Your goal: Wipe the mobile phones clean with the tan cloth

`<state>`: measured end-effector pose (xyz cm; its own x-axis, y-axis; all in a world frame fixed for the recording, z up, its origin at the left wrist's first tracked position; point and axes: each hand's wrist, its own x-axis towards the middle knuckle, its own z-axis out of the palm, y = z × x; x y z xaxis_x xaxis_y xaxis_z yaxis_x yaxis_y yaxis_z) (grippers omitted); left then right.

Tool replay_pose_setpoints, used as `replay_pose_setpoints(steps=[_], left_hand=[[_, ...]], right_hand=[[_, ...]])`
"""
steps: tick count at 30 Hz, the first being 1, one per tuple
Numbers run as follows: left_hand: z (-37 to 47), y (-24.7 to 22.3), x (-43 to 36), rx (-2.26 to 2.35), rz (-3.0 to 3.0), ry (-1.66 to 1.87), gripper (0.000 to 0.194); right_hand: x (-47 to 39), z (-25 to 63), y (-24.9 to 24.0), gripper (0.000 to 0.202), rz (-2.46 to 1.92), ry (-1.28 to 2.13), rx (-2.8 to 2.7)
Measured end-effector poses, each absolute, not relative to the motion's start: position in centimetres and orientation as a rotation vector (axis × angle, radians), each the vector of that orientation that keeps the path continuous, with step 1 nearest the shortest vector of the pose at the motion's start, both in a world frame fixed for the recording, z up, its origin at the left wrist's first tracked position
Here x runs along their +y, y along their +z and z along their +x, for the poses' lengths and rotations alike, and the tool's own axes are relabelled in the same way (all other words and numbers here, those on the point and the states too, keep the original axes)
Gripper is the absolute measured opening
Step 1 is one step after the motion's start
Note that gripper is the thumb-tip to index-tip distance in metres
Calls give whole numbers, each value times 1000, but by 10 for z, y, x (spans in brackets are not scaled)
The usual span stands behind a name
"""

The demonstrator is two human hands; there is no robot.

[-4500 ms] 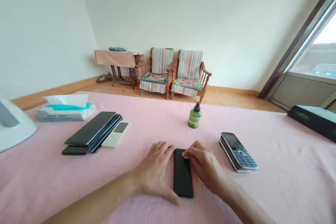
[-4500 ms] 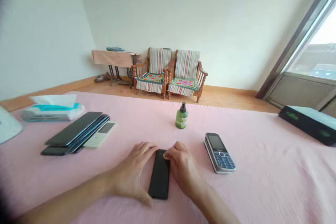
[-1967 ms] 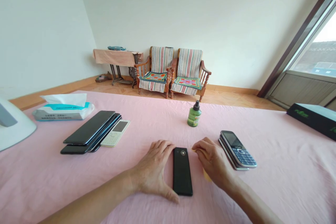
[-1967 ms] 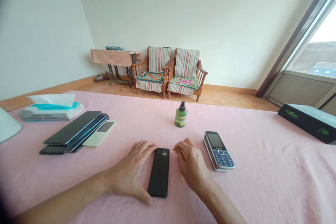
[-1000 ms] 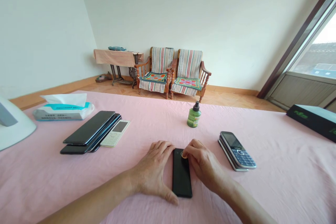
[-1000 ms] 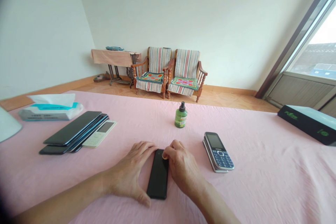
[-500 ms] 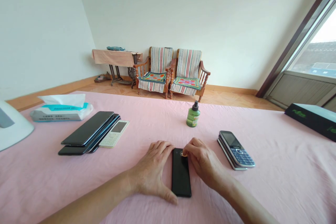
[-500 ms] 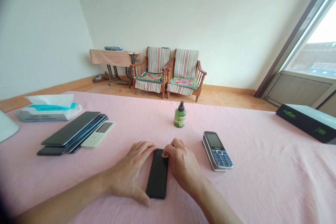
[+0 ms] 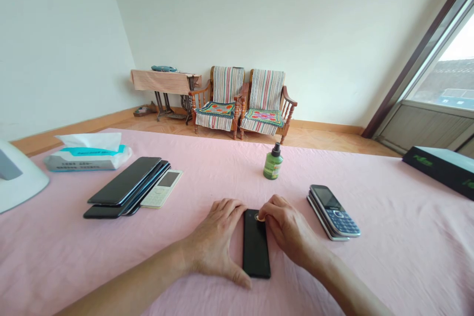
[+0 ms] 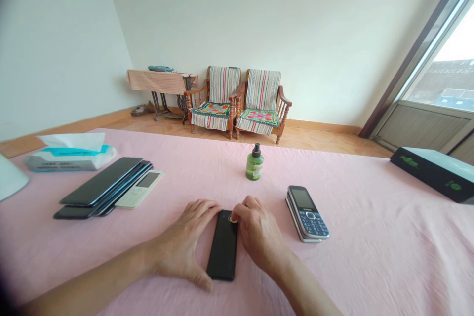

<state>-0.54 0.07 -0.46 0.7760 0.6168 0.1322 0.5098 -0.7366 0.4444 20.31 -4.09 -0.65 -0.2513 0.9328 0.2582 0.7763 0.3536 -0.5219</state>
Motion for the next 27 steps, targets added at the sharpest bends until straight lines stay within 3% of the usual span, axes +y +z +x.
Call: replay_pose_setpoints(steps=[27], left_hand=[[-5,-5,1,856,2586,388,111]], right_hand=[[-39,201,-14,30,-1467,356,-2072]])
